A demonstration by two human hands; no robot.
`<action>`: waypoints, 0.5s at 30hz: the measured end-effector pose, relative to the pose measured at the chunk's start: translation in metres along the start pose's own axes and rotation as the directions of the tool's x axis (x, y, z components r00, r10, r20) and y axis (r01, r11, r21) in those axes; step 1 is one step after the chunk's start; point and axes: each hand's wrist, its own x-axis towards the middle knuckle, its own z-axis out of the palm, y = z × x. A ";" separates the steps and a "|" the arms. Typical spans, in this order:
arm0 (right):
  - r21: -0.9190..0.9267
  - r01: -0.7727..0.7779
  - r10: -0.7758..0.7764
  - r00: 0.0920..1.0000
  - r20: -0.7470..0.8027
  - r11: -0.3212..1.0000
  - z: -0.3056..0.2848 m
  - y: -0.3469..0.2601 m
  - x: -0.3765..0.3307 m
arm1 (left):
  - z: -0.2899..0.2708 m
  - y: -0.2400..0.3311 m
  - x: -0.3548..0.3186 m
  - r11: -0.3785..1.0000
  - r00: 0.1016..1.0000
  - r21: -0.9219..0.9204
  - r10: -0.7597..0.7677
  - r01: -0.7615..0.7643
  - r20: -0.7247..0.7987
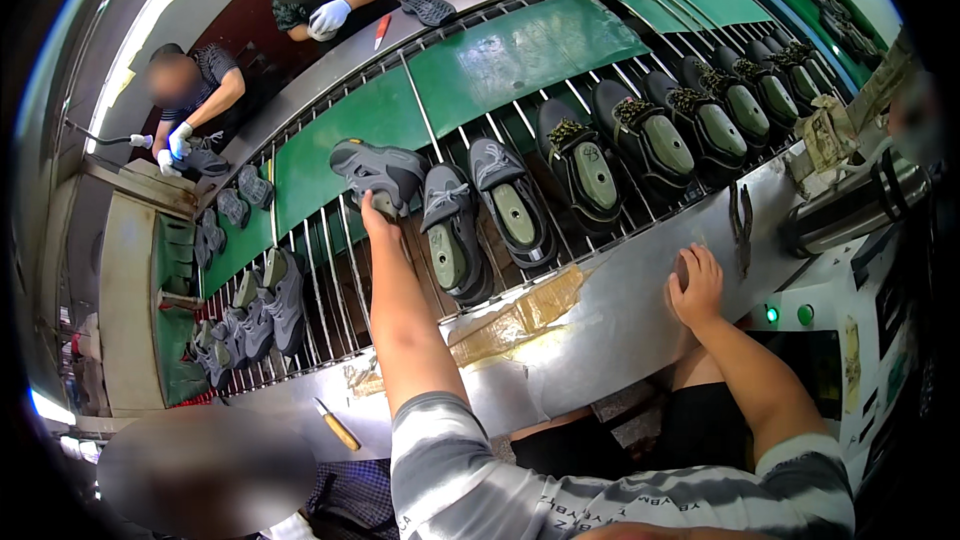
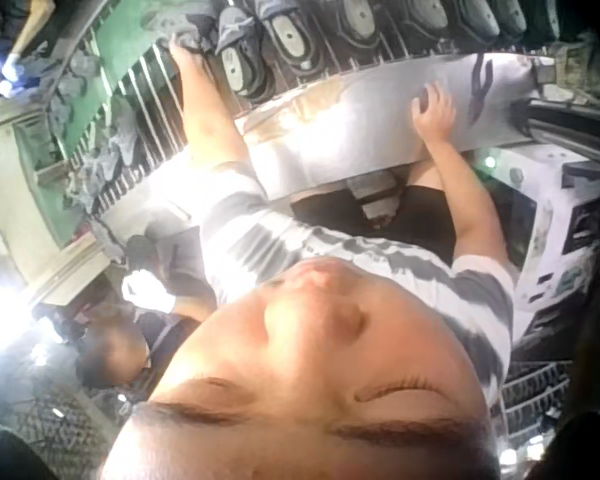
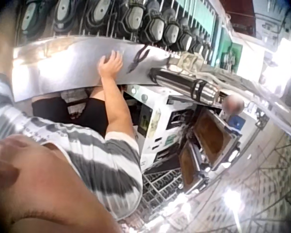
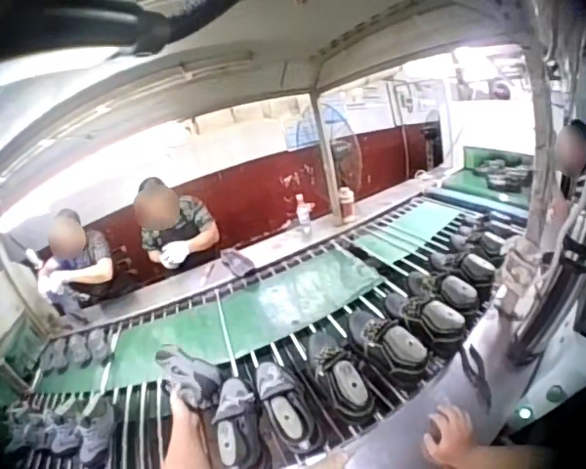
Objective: The person takes shoes from a conveyor belt, places them into a machine one at a time to press or heat them, and then returns them to the belt.
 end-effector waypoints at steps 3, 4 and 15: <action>-0.016 0.017 -0.017 1.000 0.011 1.000 -0.005 -0.009 0.004 | 0.018 0.022 0.010 0.990 0.993 -0.087 0.115 -0.114 0.001; -0.017 0.017 -0.017 1.000 0.016 1.000 -0.007 -0.011 0.005 | 0.028 0.025 0.013 0.992 0.992 -0.057 0.111 -0.115 -0.063; 0.039 0.003 -0.003 1.000 0.004 0.999 -0.018 -0.021 0.001 | -0.038 0.073 -0.016 0.946 0.979 -0.322 0.024 0.043 0.203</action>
